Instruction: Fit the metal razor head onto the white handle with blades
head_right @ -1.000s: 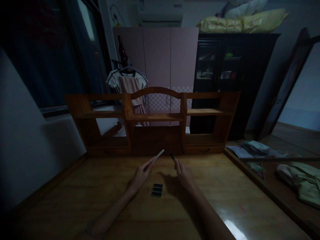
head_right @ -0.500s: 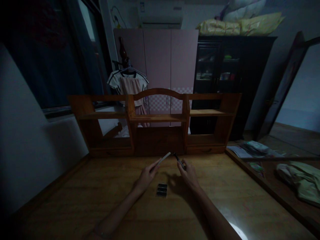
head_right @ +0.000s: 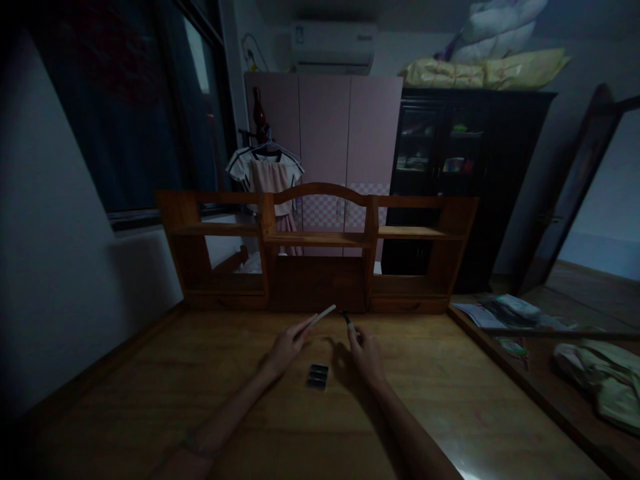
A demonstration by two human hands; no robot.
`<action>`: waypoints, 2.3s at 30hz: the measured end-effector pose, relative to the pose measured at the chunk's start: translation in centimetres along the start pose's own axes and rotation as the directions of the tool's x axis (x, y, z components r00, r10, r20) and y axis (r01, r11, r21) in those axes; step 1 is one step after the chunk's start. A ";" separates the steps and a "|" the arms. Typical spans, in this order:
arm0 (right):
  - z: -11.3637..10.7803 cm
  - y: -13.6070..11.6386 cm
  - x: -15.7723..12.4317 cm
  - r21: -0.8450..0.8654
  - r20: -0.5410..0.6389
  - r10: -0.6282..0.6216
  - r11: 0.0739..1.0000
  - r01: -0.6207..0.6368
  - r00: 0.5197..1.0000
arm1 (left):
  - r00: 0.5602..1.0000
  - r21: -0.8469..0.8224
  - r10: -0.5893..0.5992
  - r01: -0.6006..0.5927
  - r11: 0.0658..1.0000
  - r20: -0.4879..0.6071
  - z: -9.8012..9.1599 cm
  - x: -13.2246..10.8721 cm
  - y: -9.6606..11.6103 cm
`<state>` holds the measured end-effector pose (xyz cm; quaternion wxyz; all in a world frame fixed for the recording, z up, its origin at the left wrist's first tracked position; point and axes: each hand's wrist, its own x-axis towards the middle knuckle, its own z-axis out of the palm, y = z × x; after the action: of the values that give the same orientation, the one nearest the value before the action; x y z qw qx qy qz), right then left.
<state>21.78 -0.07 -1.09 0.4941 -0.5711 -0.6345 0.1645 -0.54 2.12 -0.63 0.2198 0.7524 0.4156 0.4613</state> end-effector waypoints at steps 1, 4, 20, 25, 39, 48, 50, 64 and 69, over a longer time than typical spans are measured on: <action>0.0 0.0 -0.1 0.002 -0.003 0.005 1.000 -0.005 1.000 | 1.000 0.007 -0.006 0.006 1.000 -0.002 0.0 0.0 0.0; 0.1 -0.2 -0.3 0.031 0.007 -0.026 0.999 0.025 1.000 | 0.999 0.033 -0.034 0.034 0.999 -0.005 -0.1 -0.1 0.2; -0.7 -2.1 -0.6 -0.097 0.086 -0.156 0.982 0.164 0.984 | 0.998 0.094 -0.061 0.064 0.994 -0.035 0.0 -0.2 0.8; -1.0 -2.3 -0.6 -0.096 0.048 -0.154 0.983 0.158 0.987 | 0.999 0.082 -0.028 0.030 0.996 -0.020 0.0 -0.2 0.7; -1.4 -2.5 -0.7 -0.127 0.003 -0.153 0.980 0.152 0.988 | 0.999 0.188 -0.016 0.025 0.982 -0.051 -0.4 -0.2 1.5; -1.6 -2.6 -0.7 -0.107 -0.002 -0.148 0.983 0.147 0.989 | 1.000 0.205 0.010 -0.008 0.979 -0.012 -0.1 -0.4 1.3; -1.5 -2.4 -0.7 -0.112 -0.008 -0.144 0.983 0.142 0.990 | 0.999 0.221 -0.003 0.014 0.975 -0.052 -0.2 -0.3 1.2; -1.6 -2.0 -0.5 -0.114 -0.032 -0.179 0.978 0.174 0.983 | 0.997 0.071 0.022 -0.017 0.997 -0.073 -0.4 -0.1 0.5; -1.8 -1.7 -0.5 -0.121 -0.016 -0.169 0.979 0.166 0.985 | 0.999 0.064 -0.012 0.014 0.998 -0.030 -0.1 -0.3 0.6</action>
<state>22.19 -1.65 0.84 0.4794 -0.5462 -0.6827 0.0767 -0.44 1.57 -0.29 0.1921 0.7496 0.4383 0.4573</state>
